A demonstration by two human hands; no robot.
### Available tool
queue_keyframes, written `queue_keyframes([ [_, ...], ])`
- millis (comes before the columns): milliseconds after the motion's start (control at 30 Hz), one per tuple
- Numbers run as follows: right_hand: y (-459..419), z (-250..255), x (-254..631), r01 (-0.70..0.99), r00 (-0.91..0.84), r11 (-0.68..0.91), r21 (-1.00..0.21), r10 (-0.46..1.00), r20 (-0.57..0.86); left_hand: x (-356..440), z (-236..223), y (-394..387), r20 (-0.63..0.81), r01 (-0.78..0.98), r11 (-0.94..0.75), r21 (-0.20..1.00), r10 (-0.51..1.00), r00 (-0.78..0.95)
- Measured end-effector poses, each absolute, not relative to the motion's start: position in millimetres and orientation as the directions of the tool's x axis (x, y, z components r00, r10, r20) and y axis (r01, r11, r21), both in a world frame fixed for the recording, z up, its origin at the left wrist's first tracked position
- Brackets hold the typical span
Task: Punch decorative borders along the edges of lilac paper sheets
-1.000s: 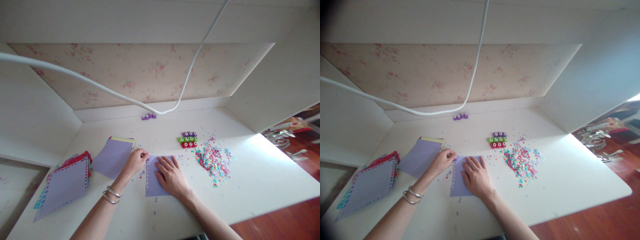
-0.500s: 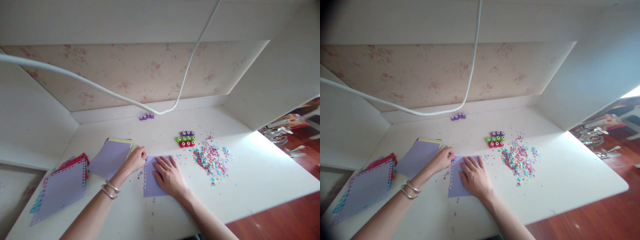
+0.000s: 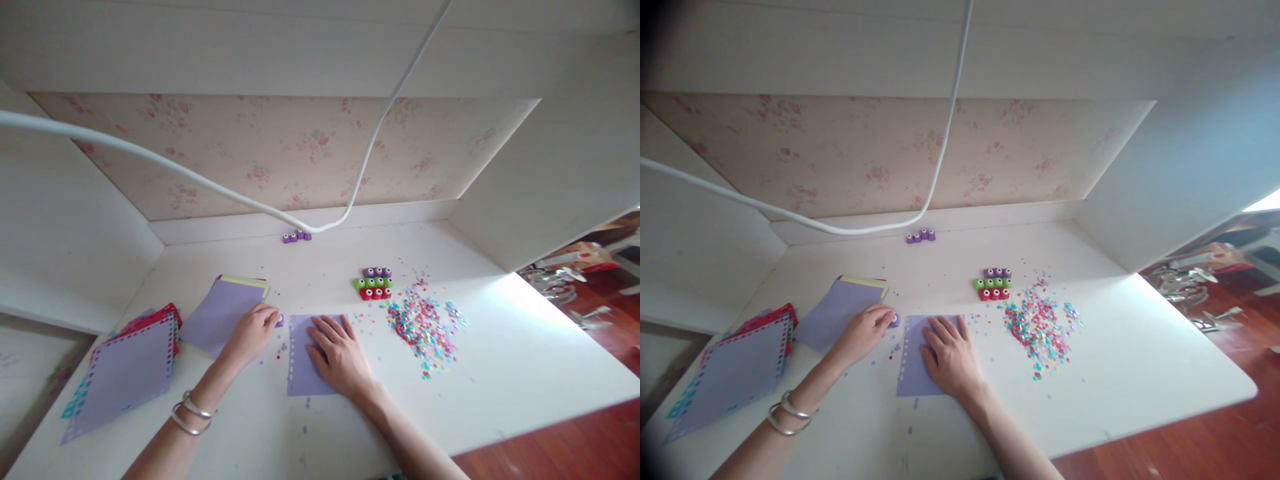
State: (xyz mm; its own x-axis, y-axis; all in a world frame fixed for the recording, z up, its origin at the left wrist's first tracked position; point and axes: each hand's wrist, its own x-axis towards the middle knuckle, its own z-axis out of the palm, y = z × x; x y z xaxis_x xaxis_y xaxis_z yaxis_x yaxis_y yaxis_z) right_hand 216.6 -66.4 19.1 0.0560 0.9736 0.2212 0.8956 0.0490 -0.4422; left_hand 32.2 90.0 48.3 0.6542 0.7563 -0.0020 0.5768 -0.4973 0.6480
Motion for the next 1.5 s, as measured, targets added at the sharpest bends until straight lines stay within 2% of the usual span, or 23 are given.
queue_keyframes([
  [267,-63.4,28.8,218.4,0.859,0.073,0.038,-0.510,0.978,0.195,20.9,40.3,76.6,0.062,0.558,-0.507,0.657,0.774,0.630],
  [367,-59.9,41.9,214.0,0.775,0.117,0.061,-0.629,0.964,0.238,26.0,50.9,68.2,0.082,0.524,-0.525,0.671,0.755,0.651],
  [467,-54.7,56.8,208.5,0.613,0.126,0.097,-0.784,0.968,0.218,34.6,63.2,54.0,0.097,0.466,-0.557,0.687,0.706,0.701],
  [533,-51.4,64.8,207.4,0.540,0.107,0.119,-0.833,0.972,0.209,40.1,68.6,44.6,0.115,0.424,-0.579,0.697,0.673,0.730],
  [700,-47.4,74.1,216.0,0.537,0.067,0.095,-0.838,0.986,0.154,49.0,69.3,31.4,0.186,0.392,-0.597,0.700,0.682,0.707],
  [833,-40.8,74.9,238.0,0.479,0.092,-0.003,-0.878,0.995,0.047,50.1,62.8,23.4,0.239,0.358,-0.586,0.728,0.705,0.668],
  [933,-28.7,75.7,271.9,0.548,0.224,-0.093,-0.831,0.974,0.039,44.4,52.4,16.0,0.265,0.357,-0.618,0.701,0.690,0.674],
  [1100,-4.0,72.5,343.6,0.699,0.485,-0.272,-0.661,0.860,0.159,26.9,28.9,4.7,0.296,0.417,-0.700,0.581,0.658,0.692],
  [1233,7.7,60.2,373.7,0.741,0.568,-0.382,-0.553,0.796,0.211,19.6,18.8,-2.9,0.292,0.444,-0.718,0.537,0.651,0.700],
  [1500,14.6,37.7,368.3,0.723,0.648,-0.536,-0.436,0.745,0.159,20.2,15.7,-8.8,0.278,0.482,-0.723,0.495,0.657,0.700],
])
